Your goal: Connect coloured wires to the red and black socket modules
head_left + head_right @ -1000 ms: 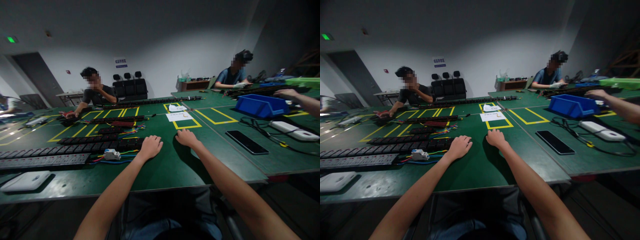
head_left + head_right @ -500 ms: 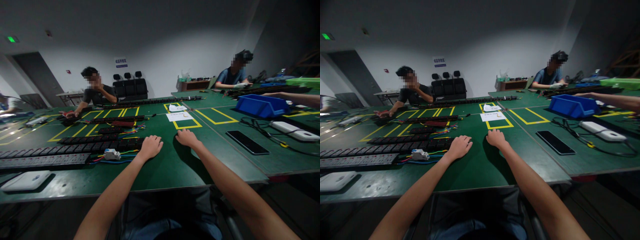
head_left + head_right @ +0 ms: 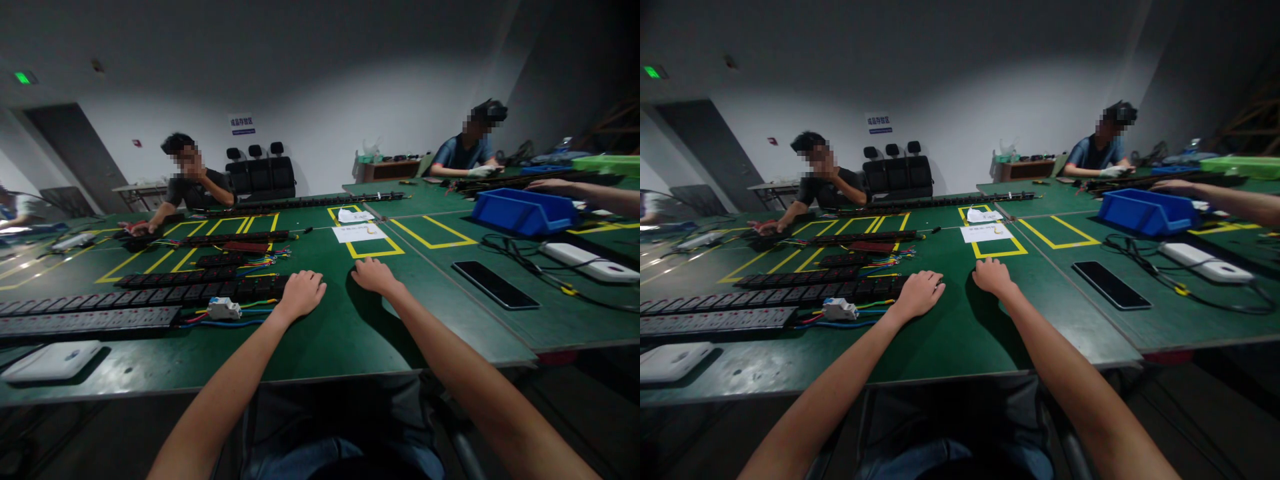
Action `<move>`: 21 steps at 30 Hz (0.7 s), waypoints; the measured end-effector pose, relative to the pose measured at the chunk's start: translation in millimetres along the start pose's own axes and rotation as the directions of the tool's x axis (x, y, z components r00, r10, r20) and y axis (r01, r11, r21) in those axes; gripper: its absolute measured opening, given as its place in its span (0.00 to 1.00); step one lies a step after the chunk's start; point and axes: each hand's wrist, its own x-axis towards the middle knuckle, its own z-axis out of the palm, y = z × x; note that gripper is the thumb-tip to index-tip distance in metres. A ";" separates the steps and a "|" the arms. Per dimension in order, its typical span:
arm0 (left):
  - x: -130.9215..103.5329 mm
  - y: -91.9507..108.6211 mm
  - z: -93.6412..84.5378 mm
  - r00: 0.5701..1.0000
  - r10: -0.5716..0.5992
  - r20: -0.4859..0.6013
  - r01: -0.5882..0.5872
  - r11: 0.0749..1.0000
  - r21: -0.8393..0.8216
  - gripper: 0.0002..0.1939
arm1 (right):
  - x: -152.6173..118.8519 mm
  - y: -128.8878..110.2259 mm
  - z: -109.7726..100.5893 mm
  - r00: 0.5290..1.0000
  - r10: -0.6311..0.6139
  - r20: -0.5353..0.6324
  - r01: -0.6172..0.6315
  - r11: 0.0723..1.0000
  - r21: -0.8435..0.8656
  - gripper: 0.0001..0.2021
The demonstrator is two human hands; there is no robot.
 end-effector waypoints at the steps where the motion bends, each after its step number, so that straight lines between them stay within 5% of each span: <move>1: 0.0 -0.1 0.2 1.000 0.001 -0.002 -0.001 1.000 0.001 0.19 | 0.1 0.1 0.5 1.000 -0.001 -0.004 0.001 1.000 -0.002 0.22; 21: -6.7 4.7 2.0 1.000 -0.013 -0.020 0.013 0.999 -0.033 0.18 | -1.3 0.2 4.6 1.000 -0.003 0.009 0.003 0.997 -0.073 0.20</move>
